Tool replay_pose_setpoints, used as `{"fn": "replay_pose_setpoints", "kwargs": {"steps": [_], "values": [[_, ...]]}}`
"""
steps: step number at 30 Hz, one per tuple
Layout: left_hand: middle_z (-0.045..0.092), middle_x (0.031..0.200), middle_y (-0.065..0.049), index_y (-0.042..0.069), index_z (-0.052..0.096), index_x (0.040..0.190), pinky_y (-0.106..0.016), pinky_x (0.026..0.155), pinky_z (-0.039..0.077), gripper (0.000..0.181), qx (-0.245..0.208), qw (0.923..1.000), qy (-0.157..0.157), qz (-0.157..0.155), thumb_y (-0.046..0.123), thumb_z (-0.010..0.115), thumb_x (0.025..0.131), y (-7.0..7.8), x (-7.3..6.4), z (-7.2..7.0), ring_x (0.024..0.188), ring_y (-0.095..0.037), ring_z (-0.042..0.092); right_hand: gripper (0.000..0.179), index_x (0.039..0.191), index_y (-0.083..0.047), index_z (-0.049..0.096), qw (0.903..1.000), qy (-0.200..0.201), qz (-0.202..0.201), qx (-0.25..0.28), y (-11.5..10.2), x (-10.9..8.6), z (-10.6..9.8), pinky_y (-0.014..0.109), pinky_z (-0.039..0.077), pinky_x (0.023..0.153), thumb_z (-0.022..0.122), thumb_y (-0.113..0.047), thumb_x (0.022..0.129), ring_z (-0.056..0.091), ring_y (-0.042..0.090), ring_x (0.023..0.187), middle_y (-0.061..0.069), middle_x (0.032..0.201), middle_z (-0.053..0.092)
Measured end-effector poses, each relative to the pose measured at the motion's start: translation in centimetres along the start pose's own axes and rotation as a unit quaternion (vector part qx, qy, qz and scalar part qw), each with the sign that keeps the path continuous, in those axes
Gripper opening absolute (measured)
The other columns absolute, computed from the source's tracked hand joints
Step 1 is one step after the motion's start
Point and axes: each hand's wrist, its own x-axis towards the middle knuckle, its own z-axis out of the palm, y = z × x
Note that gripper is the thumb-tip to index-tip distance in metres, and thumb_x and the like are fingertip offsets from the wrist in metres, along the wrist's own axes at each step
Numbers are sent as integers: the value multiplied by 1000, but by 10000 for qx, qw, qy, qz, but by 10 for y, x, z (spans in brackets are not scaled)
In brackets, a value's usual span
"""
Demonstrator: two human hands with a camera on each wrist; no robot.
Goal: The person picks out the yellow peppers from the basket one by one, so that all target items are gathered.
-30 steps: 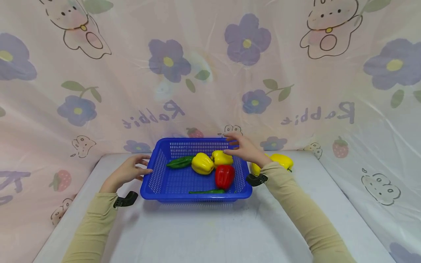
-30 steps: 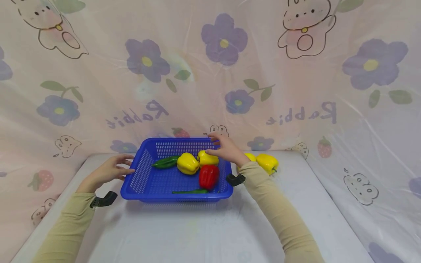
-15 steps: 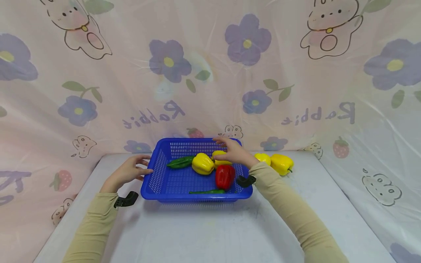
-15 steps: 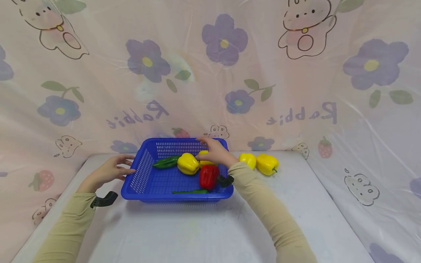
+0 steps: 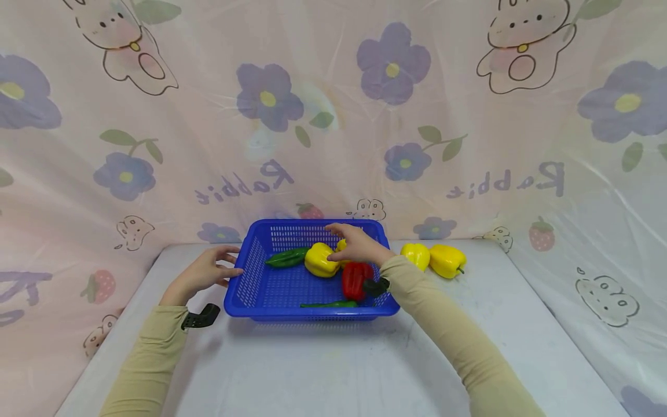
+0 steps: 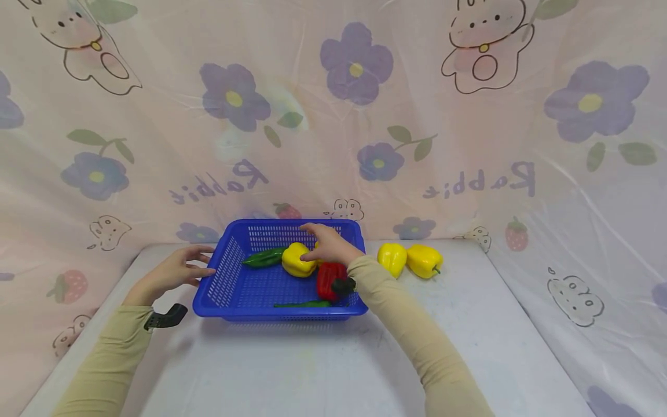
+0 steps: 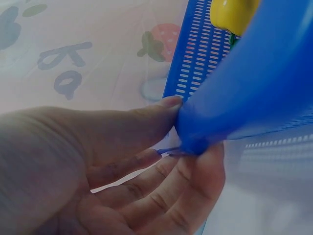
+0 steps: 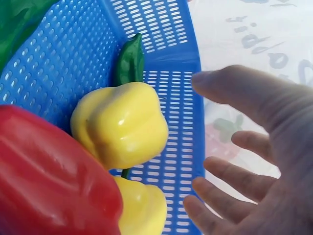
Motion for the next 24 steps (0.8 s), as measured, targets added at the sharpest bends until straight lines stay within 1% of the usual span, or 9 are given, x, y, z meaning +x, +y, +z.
{"fn": "replay_pose_setpoints", "kwargs": {"steps": [7, 9, 13, 18, 24], "values": [[51, 116, -28, -9, 35, 139, -39, 68, 57, 60, -1, 10000, -16, -2, 8, 66, 90, 0, 0, 0, 83, -26, 65, 69, 140, -6, 45, 9998, -142, 109, -101, 0, 6, 6, 44, 39, 103, 78, -19, 81, 45, 34, 126, 16, 139, 48], [51, 117, -28, -9, 35, 139, -39, 68, 57, 60, -3, 10000, -19, -5, 8, 66, 90, 0, 0, 0, 84, -26, 65, 69, 140, -6, 47, 9997, -175, 144, -85, -1, 8, 7, 43, 38, 104, 79, -19, 80, 44, 33, 126, 15, 138, 49], [51, 117, -27, -8, 35, 139, -39, 68, 57, 60, 3, 10000, -9, -10, 9, 66, 90, -1, 0, 0, 84, -26, 65, 66, 138, -8, 50, 9994, -218, 141, -218, -2, 10, 10, 42, 38, 104, 80, -19, 80, 46, 30, 125, 14, 136, 51], [51, 116, -27, -9, 35, 139, -39, 68, 57, 61, 3, 10000, -14, 26, 9, 67, 90, -1, 0, 0, 84, -26, 65, 65, 137, -5, 49, 9988, -239, 61, -417, -2, 14, 15, 41, 36, 106, 79, -17, 80, 46, 29, 124, 16, 136, 51], [51, 115, -27, -9, 36, 138, -40, 68, 57, 59, 6, 10000, 16, -9, 7, 66, 90, 0, 0, 1, 83, -26, 65, 69, 138, -2, 47, 9984, -347, 167, -419, -4, 20, 21, 41, 34, 107, 79, -16, 80, 43, 29, 127, 16, 138, 48]]}}
